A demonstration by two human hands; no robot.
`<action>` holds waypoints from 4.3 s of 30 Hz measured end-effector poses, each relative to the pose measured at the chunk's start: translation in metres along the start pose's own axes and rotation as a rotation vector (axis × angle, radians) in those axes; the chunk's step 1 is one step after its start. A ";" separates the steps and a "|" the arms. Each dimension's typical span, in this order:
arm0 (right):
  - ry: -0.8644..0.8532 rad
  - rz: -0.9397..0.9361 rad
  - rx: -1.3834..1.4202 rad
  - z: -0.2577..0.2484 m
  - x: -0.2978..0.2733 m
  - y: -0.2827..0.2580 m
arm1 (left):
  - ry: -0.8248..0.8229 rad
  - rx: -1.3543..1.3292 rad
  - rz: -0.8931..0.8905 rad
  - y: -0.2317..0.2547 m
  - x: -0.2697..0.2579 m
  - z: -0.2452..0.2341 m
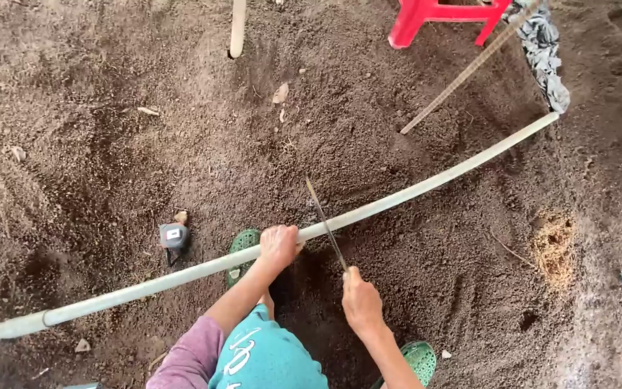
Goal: Cutting a white PVC pipe using a handheld hacksaw blade while sitting on the ground.
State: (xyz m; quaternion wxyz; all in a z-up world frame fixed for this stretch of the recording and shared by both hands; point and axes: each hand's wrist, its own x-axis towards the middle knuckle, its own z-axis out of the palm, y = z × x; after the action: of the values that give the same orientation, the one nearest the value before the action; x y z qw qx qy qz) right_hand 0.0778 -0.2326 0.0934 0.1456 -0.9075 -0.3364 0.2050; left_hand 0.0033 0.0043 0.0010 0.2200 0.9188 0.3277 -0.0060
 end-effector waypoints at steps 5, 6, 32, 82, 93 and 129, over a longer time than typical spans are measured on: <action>0.025 -0.021 -0.063 0.011 0.003 -0.011 | -0.095 0.001 0.022 0.008 -0.003 -0.019; 0.032 -0.044 -0.079 0.014 0.005 -0.010 | -0.117 -0.010 0.010 0.009 -0.004 -0.021; 0.024 -0.009 -0.014 0.022 0.033 -0.035 | -0.133 0.009 -0.011 0.005 -0.005 -0.033; -0.126 0.084 -0.146 0.046 0.018 -0.010 | -0.123 -0.038 -0.025 0.000 -0.017 -0.041; -0.020 -0.008 -0.075 0.041 0.010 -0.013 | -0.083 0.011 0.014 -0.008 -0.010 -0.022; -0.214 0.021 -0.084 0.011 0.014 -0.031 | -0.063 -0.015 0.019 -0.027 0.012 0.042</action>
State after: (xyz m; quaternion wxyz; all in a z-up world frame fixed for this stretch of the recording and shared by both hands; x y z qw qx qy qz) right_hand 0.0656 -0.1994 0.0924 0.0686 -0.8892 -0.3488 0.2879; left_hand 0.0018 0.0134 -0.0495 0.2373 0.9196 0.3118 -0.0304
